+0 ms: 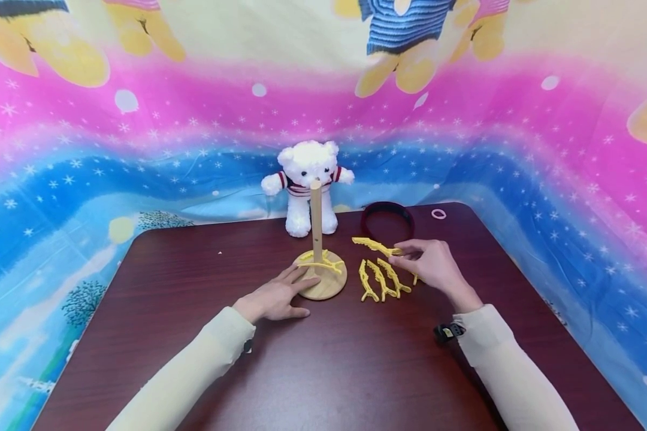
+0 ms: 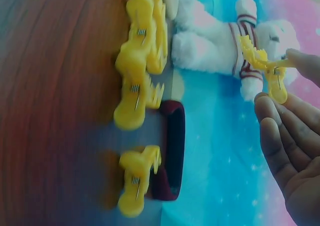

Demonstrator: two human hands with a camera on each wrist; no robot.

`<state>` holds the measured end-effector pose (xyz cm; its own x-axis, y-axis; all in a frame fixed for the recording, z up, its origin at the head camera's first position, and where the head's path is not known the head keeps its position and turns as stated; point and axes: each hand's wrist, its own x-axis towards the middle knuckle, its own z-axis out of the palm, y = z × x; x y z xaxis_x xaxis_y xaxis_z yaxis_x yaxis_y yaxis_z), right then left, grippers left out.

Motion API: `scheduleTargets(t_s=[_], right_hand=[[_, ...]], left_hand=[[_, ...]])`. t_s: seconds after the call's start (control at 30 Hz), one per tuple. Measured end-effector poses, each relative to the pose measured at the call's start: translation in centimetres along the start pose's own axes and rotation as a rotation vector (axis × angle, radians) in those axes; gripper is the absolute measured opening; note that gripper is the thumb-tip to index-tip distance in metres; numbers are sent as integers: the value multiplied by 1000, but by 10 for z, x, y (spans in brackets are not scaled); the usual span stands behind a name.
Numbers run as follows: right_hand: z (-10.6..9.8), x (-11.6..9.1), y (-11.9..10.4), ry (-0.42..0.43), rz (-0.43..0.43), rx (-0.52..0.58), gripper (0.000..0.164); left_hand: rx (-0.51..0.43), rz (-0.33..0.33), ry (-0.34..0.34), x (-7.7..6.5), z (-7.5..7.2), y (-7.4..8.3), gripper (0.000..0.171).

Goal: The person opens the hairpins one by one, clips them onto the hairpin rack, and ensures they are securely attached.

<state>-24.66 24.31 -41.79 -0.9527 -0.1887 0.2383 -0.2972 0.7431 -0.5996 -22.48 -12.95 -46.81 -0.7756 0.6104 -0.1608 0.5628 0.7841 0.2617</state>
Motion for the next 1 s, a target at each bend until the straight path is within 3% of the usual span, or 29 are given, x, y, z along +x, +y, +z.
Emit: scheduleTargets(t_s=[0.57, 1.0], right_hand=[[22, 8, -29, 0, -99, 36, 27], [38, 15, -46, -61, -153, 43, 24]], left_hand=[[-2, -6, -3, 1, -1, 0, 78], [-7, 4, -4, 0, -1, 0, 78]])
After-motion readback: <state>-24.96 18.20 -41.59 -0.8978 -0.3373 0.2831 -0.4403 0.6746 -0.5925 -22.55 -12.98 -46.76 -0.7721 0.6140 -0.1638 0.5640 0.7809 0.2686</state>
